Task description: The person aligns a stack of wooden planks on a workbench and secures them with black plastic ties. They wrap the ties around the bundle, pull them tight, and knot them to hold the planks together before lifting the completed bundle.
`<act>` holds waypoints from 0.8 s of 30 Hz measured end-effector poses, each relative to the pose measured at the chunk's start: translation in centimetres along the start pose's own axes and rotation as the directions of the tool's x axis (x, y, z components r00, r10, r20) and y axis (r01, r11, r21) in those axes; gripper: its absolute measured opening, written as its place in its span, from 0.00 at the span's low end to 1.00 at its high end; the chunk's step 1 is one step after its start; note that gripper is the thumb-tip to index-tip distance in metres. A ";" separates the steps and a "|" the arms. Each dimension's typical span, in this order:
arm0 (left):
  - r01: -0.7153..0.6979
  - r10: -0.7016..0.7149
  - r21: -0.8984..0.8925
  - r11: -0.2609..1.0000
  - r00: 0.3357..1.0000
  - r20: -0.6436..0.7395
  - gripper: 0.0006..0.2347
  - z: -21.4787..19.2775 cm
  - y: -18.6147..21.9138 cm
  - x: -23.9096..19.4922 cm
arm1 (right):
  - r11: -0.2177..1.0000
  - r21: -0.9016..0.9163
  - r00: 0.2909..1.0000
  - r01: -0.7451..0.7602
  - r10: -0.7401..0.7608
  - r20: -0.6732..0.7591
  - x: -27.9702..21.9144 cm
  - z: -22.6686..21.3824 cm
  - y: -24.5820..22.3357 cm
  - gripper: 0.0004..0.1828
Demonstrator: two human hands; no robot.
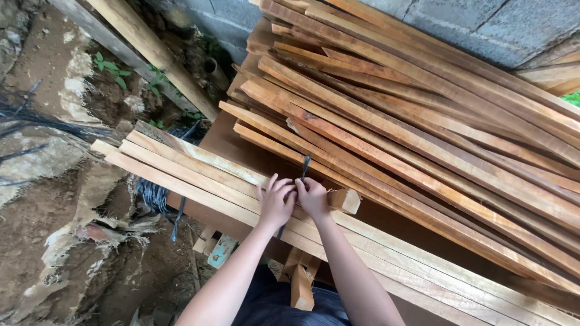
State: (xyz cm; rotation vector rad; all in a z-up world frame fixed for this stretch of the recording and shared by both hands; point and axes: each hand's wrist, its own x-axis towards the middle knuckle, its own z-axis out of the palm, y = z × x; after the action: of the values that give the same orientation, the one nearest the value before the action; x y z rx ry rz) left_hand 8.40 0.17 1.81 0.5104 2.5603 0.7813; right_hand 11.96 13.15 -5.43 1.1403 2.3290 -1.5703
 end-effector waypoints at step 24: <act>0.134 -0.135 0.333 0.934 0.991 -0.018 0.11 3.4 -0.1 2.2 | 0.975 0.144 0.956 -0.170 0.199 -0.217 6.6 4.1 3.8 0.19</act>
State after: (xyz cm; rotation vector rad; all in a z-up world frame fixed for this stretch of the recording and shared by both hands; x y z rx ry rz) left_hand 8.19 2.59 -1.38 0.4292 2.7017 0.2972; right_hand 8.40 13.87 -13.25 1.5980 2.2005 -1.6094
